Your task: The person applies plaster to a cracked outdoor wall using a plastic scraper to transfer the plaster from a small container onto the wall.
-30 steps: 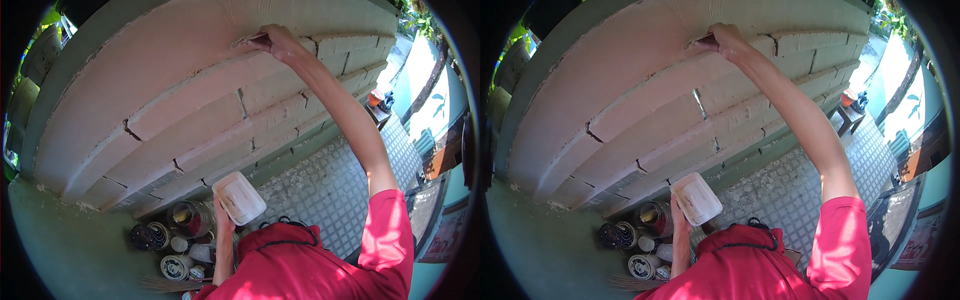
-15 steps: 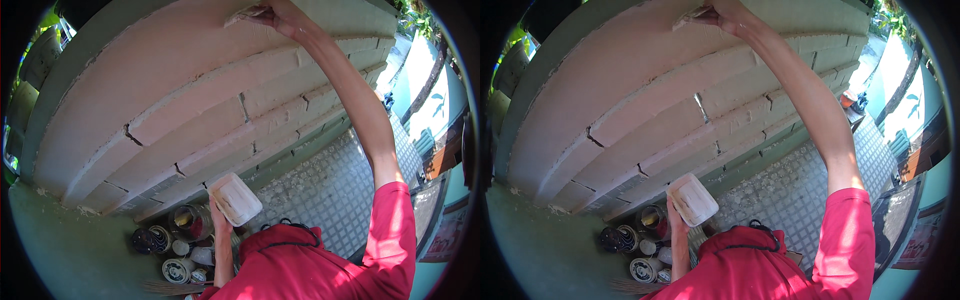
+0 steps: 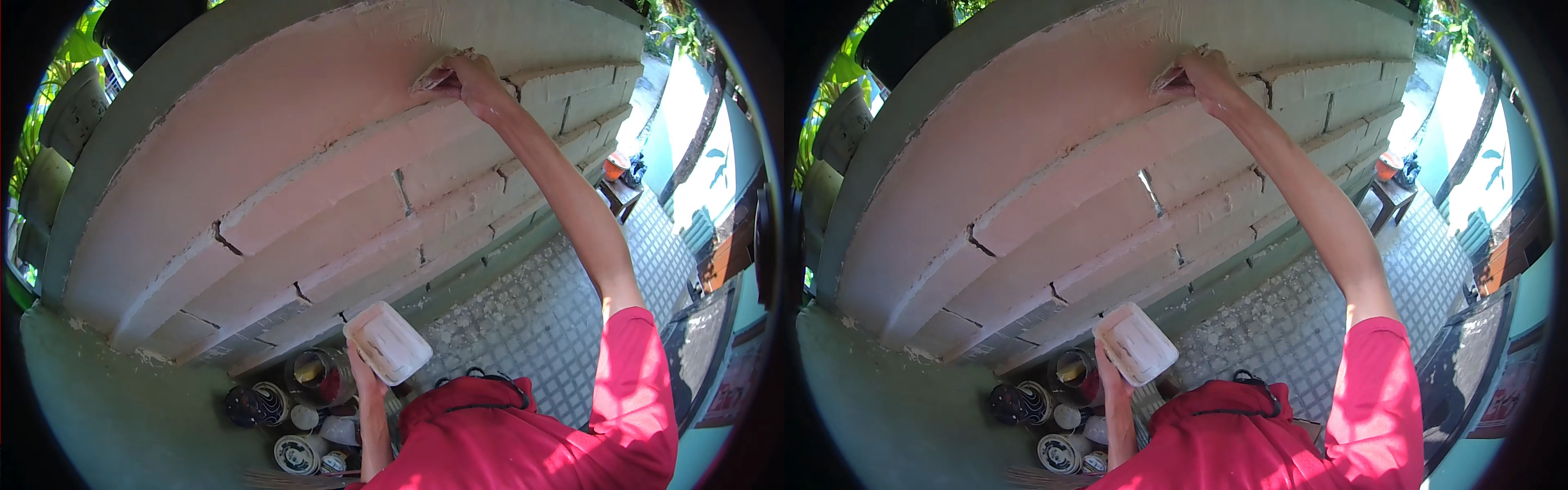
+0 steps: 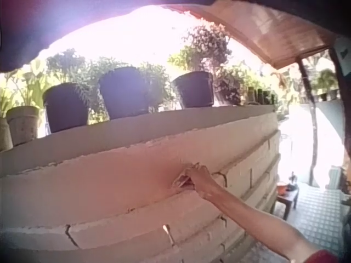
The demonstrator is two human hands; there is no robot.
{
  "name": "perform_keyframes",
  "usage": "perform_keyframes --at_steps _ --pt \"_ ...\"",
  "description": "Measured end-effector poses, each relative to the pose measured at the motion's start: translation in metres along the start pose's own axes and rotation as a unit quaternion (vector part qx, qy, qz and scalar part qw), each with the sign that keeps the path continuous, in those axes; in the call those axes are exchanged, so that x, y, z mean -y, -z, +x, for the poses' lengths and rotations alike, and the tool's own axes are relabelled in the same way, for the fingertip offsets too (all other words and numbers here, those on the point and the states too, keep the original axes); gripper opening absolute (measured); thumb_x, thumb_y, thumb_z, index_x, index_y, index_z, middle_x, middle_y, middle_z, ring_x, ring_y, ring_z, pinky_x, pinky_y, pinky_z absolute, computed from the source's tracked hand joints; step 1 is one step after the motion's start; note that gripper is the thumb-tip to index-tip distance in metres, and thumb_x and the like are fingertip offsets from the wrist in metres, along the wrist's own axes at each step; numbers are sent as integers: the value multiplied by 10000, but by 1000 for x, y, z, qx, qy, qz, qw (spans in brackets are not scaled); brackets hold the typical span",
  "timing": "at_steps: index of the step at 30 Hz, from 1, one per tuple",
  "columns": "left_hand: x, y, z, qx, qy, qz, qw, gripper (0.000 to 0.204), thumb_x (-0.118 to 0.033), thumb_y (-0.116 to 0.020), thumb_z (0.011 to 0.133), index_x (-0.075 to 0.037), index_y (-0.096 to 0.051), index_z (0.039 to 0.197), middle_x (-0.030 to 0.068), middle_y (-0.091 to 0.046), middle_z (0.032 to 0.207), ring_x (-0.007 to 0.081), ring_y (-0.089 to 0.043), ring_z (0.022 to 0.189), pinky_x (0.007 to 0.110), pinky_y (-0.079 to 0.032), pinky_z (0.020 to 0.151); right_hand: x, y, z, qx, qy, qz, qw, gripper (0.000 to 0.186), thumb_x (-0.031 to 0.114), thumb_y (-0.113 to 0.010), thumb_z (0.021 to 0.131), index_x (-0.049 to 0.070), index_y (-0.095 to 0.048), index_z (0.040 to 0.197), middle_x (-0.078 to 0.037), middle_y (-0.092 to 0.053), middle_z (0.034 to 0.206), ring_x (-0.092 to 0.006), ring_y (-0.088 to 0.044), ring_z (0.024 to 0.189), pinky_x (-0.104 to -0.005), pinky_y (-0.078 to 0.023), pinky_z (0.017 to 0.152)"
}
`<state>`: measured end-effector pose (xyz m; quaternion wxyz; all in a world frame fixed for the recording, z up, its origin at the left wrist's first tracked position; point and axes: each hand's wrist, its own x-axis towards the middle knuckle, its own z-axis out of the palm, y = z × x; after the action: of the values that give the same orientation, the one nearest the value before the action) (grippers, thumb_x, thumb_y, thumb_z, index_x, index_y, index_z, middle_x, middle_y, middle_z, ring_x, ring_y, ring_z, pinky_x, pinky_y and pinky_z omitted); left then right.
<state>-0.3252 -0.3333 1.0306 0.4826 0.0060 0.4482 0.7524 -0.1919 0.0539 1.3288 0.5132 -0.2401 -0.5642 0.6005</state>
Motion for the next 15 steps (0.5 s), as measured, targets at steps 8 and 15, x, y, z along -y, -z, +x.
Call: perform_keyframes --at_steps 8,15 --pt "-21 9 10 12 -9 28 1000 591 -502 -316 969 -75 -358 1375 90 -499 1290 243 -508 1163 396 -421 993 27 -1 -12 -59 165 -219 960 227 164 -619 800 -62 -646 791 -127 -668 712 -196 -664 654 -334 -536 662" --pt "-34 12 -1 -14 8 20 1000 599 -517 -329 962 -82 -360 1373 79 -501 1287 238 -512 1157 393 -426 988 -24 -72 -18 -3 311 -318 896 268 202 -709 750 -58 -647 762 -207 -636 662 -343 -633 625 -385 -506 624"
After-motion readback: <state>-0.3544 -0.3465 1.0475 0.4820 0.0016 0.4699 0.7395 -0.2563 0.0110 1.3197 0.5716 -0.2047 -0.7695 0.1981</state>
